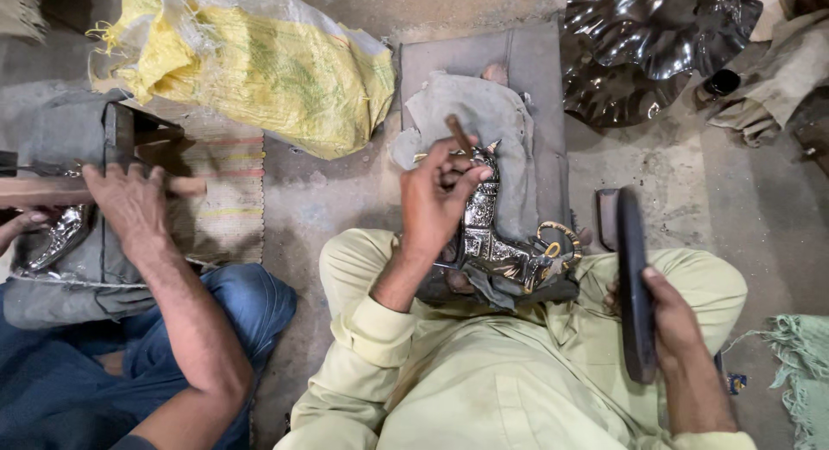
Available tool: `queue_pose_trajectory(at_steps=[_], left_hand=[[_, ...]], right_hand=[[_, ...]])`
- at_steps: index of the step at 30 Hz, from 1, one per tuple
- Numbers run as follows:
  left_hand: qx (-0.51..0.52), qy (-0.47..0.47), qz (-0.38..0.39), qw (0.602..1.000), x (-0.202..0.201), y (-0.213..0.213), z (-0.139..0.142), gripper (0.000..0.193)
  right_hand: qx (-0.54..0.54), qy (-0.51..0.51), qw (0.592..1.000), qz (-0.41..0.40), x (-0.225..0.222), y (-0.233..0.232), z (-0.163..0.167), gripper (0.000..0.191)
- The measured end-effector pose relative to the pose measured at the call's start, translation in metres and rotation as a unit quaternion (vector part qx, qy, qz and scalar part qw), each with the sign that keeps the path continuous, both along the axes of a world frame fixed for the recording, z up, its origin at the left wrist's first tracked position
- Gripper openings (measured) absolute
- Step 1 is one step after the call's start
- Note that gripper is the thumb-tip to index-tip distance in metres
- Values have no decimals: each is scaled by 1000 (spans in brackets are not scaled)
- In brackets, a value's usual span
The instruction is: The person sits cross-legged on the floor and uses a hammer and chisel to shape a silver-colored metal figurine of a horse. They repeatedly strike the chisel against the figurine's body and legs while holding it steady with their left hand.
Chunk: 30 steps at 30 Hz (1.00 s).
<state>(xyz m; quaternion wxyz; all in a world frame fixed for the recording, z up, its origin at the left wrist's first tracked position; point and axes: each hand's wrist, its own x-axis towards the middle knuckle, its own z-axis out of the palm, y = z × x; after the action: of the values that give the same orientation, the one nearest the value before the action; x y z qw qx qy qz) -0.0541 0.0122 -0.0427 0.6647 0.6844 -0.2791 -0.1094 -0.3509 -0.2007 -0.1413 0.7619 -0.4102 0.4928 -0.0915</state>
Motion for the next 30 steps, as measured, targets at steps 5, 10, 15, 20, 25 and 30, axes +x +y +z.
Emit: queue_pose_trajectory(at_steps=[5, 10, 15, 20, 25, 30], left_hand=[[88, -180, 7, 980, -13, -7, 9, 30], [96, -274, 2, 957, -15, -5, 10, 33], [131, -320, -14, 938, -14, -2, 4, 34], [118, -340, -24, 933, -12, 1, -3, 34], [174, -401, 1, 899, -10, 5, -12, 34], [189, -392, -1, 900, -7, 6, -17, 26]], right_hand=[[-14, -106, 990, 91, 7, -16, 15, 44], [-170, -70, 962, 204, 41, -22, 51, 52], [-510, 29, 808, 293, 79, -16, 108, 50], [-759, -30, 594, 265, 106, -13, 159, 40], [-837, -62, 484, 248, 120, -12, 188, 43], [-866, -53, 429, 253, 121, -16, 203, 42]])
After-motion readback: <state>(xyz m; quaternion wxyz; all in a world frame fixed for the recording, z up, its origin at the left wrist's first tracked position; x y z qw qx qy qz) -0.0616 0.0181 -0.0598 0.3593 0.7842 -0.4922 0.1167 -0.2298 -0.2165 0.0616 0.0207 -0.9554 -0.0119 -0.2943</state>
